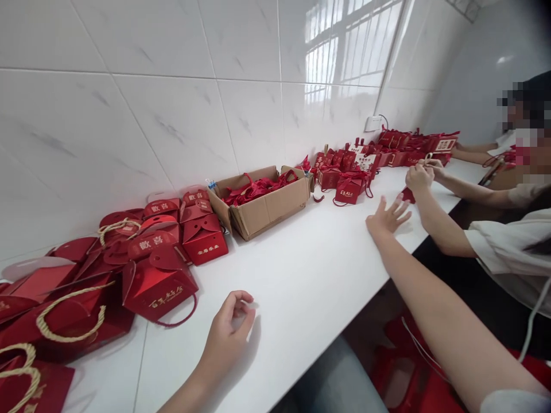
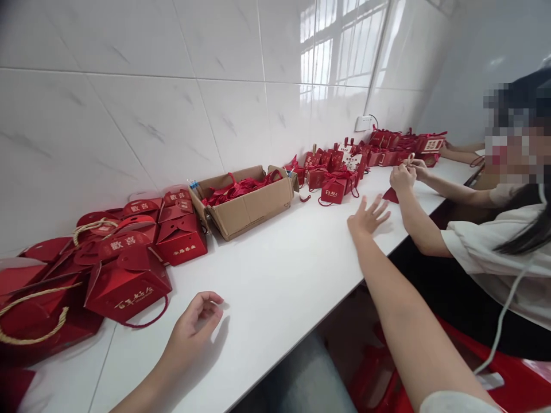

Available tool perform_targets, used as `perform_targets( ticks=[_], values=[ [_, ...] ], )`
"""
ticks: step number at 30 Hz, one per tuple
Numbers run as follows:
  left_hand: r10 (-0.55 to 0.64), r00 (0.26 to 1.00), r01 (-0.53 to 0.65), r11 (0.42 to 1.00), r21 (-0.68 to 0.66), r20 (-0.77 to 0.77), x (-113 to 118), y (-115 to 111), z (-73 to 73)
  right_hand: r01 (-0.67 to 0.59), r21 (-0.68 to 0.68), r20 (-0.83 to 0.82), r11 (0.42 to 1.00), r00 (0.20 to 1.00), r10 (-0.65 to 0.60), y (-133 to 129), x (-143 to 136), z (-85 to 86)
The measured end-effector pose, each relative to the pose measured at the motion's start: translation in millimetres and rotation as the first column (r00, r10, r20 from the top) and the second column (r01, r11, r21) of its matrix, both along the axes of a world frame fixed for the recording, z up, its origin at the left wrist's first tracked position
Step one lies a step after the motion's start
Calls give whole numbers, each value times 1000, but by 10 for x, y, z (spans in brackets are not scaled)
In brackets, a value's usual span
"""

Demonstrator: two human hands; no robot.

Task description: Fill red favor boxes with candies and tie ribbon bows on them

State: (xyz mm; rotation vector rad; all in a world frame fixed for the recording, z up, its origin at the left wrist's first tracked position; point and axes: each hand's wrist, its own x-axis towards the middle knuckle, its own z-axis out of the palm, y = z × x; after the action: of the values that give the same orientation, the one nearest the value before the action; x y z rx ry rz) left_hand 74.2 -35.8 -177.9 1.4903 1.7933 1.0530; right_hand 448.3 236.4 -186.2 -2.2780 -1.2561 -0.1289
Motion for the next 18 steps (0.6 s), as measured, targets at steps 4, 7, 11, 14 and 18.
perform_targets(
  ticks=[4, 7, 11, 14, 18],
  values=[
    [7, 998, -3, 997, -76, 59, 83, -5, 29, 124, -121, -85, 985, 987, -134, 78, 356, -143],
    [57, 994, -50, 996, -75, 98, 127, -27, 64, 152, -150, -70, 977, 984, -164, 118, 337, -198],
    [-13, 999, 15, 999, -42, 36, 70, -33, 63, 102, -140, -30, 985, 994, -107, 51, 296, -208],
    [-33, 999, 33, 999, -38, 11, 22, -29, 38, -3, -123, 7, 992, 1000, 4, -44, 331, -182],
    [16, 1000, -16, 1000, -9, 23, 60, -42, 35, -178, -83, 58, 980, 981, 183, -115, 264, -63]
  ],
)
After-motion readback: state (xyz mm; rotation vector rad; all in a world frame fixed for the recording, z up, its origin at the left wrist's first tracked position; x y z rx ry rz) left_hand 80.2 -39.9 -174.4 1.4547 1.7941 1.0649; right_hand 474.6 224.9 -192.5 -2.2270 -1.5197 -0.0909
